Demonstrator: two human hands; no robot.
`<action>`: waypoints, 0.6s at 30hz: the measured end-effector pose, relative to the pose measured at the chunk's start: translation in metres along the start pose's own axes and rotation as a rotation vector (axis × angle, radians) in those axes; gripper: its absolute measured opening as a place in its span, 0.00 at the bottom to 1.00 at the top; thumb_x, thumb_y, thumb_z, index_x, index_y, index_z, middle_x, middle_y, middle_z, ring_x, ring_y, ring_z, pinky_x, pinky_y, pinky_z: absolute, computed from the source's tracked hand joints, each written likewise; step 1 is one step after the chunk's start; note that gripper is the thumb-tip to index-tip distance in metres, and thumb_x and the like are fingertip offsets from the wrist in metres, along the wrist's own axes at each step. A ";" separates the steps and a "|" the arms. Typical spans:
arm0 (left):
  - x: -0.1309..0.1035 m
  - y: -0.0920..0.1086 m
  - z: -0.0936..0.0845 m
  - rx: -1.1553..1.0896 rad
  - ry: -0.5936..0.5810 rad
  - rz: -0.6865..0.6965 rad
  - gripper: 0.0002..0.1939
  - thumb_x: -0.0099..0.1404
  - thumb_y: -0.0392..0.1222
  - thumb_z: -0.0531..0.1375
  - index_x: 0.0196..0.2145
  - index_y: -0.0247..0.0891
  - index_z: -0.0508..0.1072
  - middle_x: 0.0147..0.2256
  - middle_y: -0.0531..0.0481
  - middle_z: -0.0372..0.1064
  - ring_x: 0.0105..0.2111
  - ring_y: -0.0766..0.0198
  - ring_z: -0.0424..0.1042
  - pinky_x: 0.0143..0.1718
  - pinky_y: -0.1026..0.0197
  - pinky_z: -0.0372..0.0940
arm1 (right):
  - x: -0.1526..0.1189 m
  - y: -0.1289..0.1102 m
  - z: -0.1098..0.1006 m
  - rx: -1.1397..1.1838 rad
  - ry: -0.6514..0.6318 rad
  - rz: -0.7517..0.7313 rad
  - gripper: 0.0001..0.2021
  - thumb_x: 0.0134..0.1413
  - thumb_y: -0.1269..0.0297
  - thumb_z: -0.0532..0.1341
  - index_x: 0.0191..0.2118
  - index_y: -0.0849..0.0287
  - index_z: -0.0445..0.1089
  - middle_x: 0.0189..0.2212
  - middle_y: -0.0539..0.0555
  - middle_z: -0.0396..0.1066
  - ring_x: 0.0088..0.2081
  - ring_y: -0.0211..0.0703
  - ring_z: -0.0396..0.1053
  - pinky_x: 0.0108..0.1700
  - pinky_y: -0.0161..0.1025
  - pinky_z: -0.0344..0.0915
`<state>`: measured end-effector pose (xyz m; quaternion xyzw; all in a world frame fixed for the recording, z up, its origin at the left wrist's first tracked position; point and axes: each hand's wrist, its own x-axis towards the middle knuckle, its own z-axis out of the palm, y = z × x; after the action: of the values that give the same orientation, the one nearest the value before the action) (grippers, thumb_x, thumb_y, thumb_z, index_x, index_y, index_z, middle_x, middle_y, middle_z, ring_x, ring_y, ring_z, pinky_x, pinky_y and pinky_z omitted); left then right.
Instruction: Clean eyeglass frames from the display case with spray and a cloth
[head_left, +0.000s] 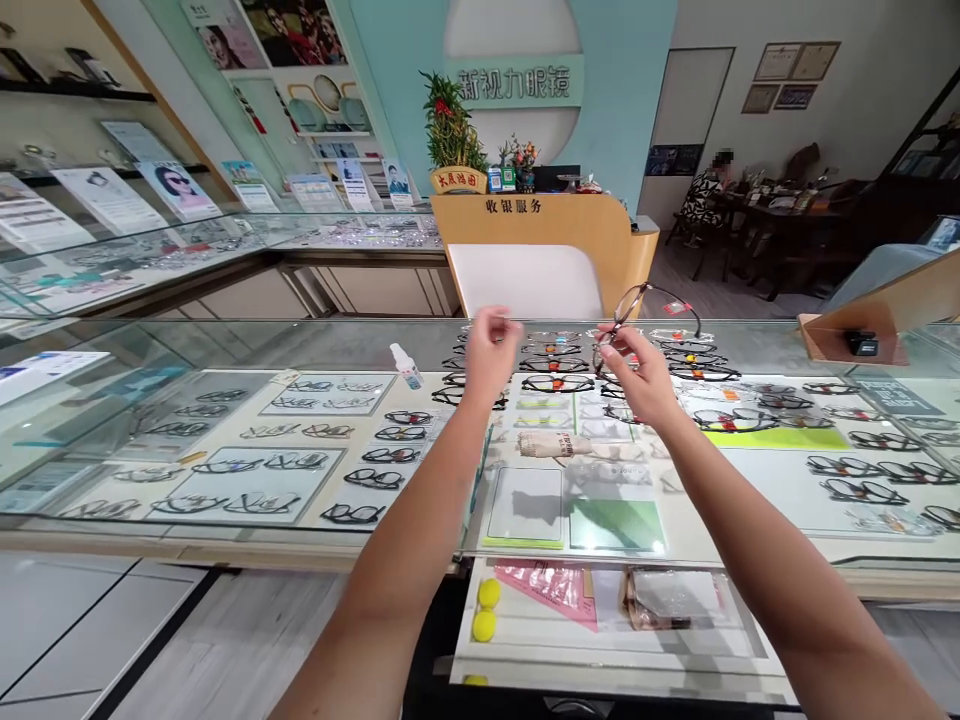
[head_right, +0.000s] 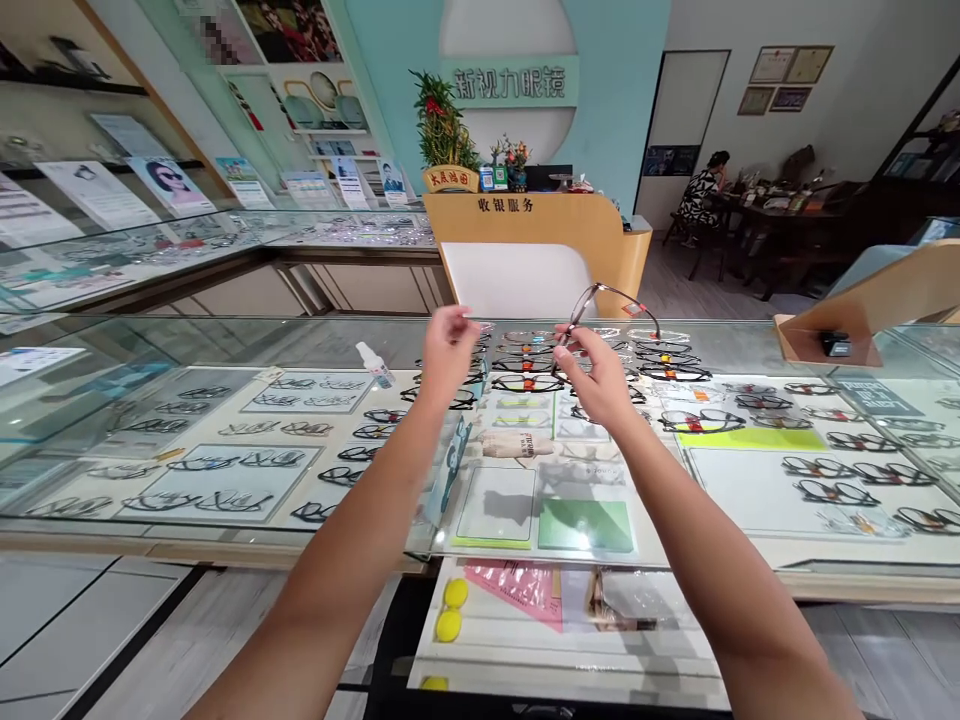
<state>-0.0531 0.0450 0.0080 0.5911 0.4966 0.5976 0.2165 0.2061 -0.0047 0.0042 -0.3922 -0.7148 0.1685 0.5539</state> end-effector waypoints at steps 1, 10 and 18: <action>0.008 -0.006 -0.008 0.043 0.234 0.008 0.18 0.70 0.39 0.62 0.56 0.40 0.69 0.49 0.43 0.76 0.50 0.55 0.76 0.57 0.52 0.70 | 0.000 -0.001 0.000 -0.003 0.002 0.004 0.21 0.73 0.42 0.61 0.54 0.52 0.78 0.55 0.59 0.83 0.48 0.52 0.78 0.55 0.52 0.74; 0.039 -0.061 -0.074 0.401 0.838 -0.435 0.40 0.63 0.32 0.65 0.69 0.40 0.55 0.70 0.29 0.60 0.72 0.36 0.59 0.70 0.32 0.58 | -0.001 -0.001 -0.002 -0.010 -0.008 0.017 0.21 0.73 0.44 0.62 0.58 0.52 0.77 0.54 0.59 0.82 0.47 0.53 0.78 0.55 0.53 0.72; 0.041 -0.101 -0.087 0.279 0.541 -0.620 0.26 0.68 0.33 0.58 0.62 0.39 0.61 0.58 0.27 0.70 0.66 0.28 0.67 0.65 0.20 0.55 | -0.001 0.003 -0.003 -0.001 -0.017 0.026 0.20 0.73 0.45 0.62 0.57 0.52 0.78 0.54 0.58 0.82 0.48 0.54 0.78 0.55 0.53 0.72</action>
<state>-0.1748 0.0922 -0.0404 0.2599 0.7654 0.5650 0.1658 0.2098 -0.0042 0.0024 -0.4001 -0.7145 0.1788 0.5454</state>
